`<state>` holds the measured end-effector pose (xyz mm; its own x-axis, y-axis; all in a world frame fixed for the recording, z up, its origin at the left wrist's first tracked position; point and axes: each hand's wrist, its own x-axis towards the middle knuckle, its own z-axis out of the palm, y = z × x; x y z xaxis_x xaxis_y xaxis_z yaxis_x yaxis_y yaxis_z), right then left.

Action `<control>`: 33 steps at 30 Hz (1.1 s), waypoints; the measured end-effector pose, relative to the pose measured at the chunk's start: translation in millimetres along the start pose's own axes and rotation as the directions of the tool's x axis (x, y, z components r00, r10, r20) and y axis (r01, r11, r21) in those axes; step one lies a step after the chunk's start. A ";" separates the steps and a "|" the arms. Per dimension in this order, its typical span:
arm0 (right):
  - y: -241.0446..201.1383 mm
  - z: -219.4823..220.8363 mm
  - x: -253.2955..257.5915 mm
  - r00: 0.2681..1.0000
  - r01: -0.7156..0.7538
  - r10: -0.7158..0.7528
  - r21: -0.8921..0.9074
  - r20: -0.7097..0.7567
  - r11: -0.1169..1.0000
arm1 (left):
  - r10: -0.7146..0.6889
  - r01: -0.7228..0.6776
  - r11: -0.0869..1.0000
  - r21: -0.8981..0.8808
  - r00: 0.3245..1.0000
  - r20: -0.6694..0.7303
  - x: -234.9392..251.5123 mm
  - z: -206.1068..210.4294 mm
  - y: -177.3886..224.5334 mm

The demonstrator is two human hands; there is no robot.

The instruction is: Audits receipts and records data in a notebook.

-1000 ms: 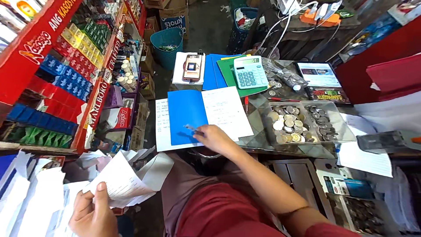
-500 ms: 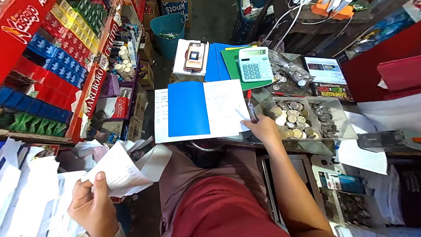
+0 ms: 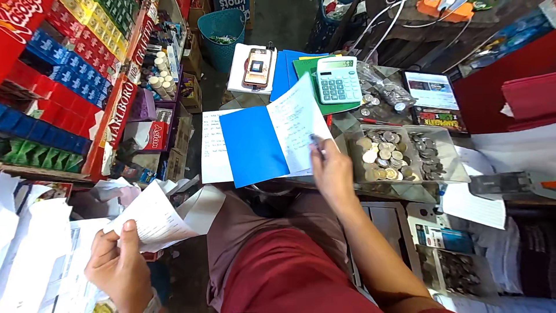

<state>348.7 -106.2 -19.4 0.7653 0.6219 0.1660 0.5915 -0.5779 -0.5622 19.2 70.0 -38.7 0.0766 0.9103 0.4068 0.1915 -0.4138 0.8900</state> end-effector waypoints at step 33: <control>-25.8 49.7 -31.3 0.901 0.397 -0.409 -0.102 -0.143 0.912 | 0.011 -0.011 1.000 0.015 1.000 0.009 0.3 0.4 0.9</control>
<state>296.9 -84.4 -50.4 0.4844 0.7209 0.4956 0.8695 -0.3341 -0.3638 19.8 69.9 -37.8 0.0881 0.9056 0.4149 0.2050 -0.4240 0.8821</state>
